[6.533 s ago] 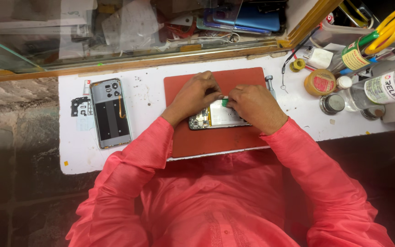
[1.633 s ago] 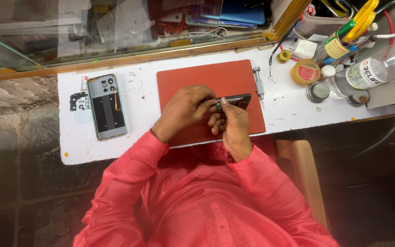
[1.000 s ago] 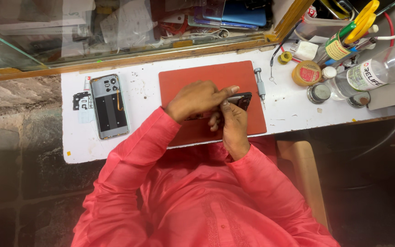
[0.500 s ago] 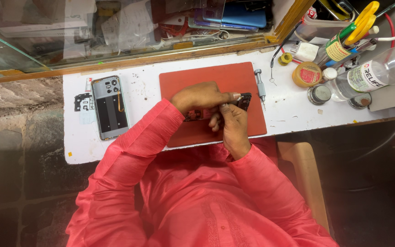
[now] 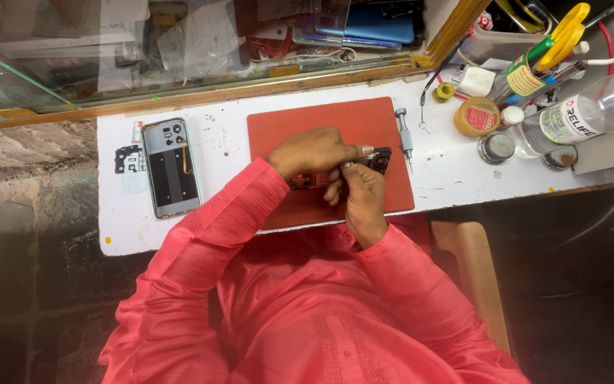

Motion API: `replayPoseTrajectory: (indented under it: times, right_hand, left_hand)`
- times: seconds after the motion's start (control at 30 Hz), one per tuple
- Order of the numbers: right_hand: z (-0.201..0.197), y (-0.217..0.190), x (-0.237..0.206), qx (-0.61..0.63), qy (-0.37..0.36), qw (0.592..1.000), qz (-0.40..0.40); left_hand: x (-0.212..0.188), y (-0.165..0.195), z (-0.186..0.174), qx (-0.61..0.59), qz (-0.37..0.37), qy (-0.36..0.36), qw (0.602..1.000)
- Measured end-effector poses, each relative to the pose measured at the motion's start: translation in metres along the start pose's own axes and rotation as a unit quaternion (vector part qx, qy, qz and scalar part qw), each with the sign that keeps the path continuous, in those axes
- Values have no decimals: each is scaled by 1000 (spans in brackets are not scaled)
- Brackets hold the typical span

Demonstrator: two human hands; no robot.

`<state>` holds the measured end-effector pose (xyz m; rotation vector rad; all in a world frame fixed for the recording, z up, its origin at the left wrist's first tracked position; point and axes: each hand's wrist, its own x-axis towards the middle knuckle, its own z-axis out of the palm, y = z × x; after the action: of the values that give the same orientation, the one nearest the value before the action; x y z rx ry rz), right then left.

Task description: The person disassembles a smartphone at a repair bench. They use a screwdriver to remove screws from the phone's back cover, lift off the cover, set it aside, and then work on the exposed internal components, pressing and adjusting parts of the battery and board area.

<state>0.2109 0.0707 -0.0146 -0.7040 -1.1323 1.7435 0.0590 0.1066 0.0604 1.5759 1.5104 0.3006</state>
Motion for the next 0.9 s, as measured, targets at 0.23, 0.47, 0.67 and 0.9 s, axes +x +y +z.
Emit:
replayPoseTrajectory:
  times: [0.23,0.47,0.67,0.9]
  right_hand:
    - [6,1,-4,5,6,1000,-23]
    - [7,3,-7,-11,11,999,-49]
    - [10,6,-7,-8,39,998,-46]
    - [12,8,-9,0,63,997,-41]
  left_hand:
    - [-3,2,1,29,-15,8,999]
    - [-14,10,2,50,-9,23,998]
    - [-19,14,3,63,-10,50,997]
    - [-18,11,8,76,31,89,993]
